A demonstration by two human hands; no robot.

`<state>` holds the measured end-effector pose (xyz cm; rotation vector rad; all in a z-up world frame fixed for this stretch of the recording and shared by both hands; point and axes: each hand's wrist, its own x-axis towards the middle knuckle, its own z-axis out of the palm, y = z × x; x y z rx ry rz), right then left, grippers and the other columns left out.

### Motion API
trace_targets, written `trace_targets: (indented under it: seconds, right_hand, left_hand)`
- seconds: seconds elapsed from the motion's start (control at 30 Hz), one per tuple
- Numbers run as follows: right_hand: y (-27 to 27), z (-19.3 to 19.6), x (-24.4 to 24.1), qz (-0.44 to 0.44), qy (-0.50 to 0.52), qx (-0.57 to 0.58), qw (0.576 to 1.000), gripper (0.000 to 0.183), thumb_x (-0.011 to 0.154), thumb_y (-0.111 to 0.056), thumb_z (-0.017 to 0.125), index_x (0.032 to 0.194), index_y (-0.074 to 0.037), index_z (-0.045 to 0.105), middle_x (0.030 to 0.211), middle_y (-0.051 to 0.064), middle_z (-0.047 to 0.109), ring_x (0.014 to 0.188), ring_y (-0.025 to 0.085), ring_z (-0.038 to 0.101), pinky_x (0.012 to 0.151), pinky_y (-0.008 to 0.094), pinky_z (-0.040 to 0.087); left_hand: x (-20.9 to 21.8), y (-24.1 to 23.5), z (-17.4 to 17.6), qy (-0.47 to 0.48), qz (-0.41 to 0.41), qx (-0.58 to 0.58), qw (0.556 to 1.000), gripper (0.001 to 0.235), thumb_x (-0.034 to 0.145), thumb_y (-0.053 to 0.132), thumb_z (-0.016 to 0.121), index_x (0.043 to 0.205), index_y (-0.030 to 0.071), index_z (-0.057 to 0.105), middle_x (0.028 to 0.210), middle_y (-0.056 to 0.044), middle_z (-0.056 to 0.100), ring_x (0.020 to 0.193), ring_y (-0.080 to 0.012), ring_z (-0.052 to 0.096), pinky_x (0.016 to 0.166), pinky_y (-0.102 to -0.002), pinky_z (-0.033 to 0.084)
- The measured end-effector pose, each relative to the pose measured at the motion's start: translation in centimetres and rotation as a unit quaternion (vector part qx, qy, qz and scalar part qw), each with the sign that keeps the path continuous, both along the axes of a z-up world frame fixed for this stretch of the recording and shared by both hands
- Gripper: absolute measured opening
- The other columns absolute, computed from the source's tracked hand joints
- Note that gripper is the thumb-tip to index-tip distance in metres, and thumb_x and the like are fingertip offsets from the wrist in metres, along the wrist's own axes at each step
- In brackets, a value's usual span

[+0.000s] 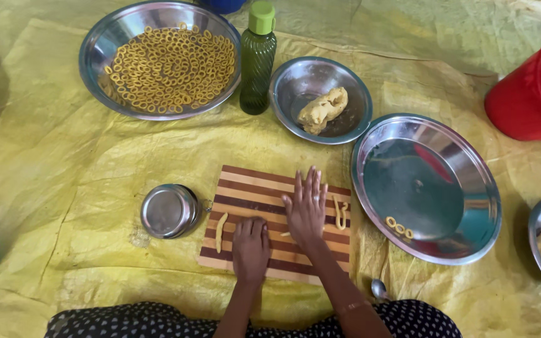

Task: The person sits on a yellow tarp and shapes dough into small rings by rolling thin strips on a wooden board and joining the ends. The finished rings are placed into a metal tray. A bowl of dough, a bottle of oil, and a tray of finished rings are visible nearby.

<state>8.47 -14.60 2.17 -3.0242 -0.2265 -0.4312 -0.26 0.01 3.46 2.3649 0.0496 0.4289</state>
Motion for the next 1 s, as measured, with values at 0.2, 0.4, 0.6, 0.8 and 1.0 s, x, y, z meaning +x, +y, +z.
trace_targets:
  seconds: [0.2,0.4,0.6,0.8,1.0]
  right_hand:
    - [1.3,0.7,5.2,-0.014,-0.051,0.031,0.998,0.073,0.108,-0.053,0.028,0.162,-0.005,0.02,0.171,0.02,0.005,0.159,0.033,0.004,0.129,0.052,0.007]
    - [0.9,0.5,1.4,-0.004,0.008,0.034,0.999,0.074,0.107,-0.054,0.023,0.162,-0.004,0.018,0.17,0.021,0.003,0.158,0.034,0.002,0.128,0.051,0.007]
    - [-1.2,0.9,-5.1,0.018,0.153,-0.049,0.987,0.079,0.103,-0.059,0.018,0.161,-0.007,0.002,0.168,0.018,-0.007,0.155,0.03,-0.006,0.124,0.052,0.002]
    - [-5.9,3.8,-8.8,0.071,0.138,0.123,0.98,0.074,0.104,-0.05,0.02,0.161,-0.006,0.003,0.17,0.019,-0.006,0.157,0.032,-0.003,0.124,0.052,0.001]
    - [-3.6,3.7,-10.1,0.168,0.215,-0.058,0.96,0.08,0.104,-0.052,0.029,0.159,0.001,0.004,0.167,0.022,0.0,0.155,0.034,-0.003,0.123,0.051,0.001]
  left_hand:
    - [0.1,-0.3,0.0,0.029,0.008,0.006,1.0,0.013,0.094,0.012,0.06,0.1,0.003,0.067,0.098,-0.014,0.064,0.096,-0.0312,0.06,0.091,-0.045,0.05]
    - [0.4,-0.3,-1.0,0.063,0.002,0.032,0.997,0.018,0.099,0.018,0.057,0.103,0.004,0.068,0.101,-0.013,0.065,0.097,-0.0272,0.061,0.093,-0.042,0.051]
    - [0.4,-0.3,-1.2,0.055,0.007,0.036,0.998,0.021,0.1,0.021,0.055,0.104,0.004,0.068,0.103,-0.012,0.065,0.1,-0.0269,0.061,0.092,-0.043,0.051]
    - [-0.1,0.1,-0.9,0.017,0.006,-0.016,1.0,0.02,0.098,0.02,0.058,0.101,0.003,0.069,0.104,-0.013,0.066,0.102,-0.031,0.062,0.091,-0.044,0.052]
    - [-0.1,0.0,-1.0,-0.008,0.018,-0.051,0.999,0.021,0.096,0.02,0.061,0.099,0.003,0.071,0.104,-0.013,0.068,0.1,-0.0295,0.064,0.087,-0.044,0.055]
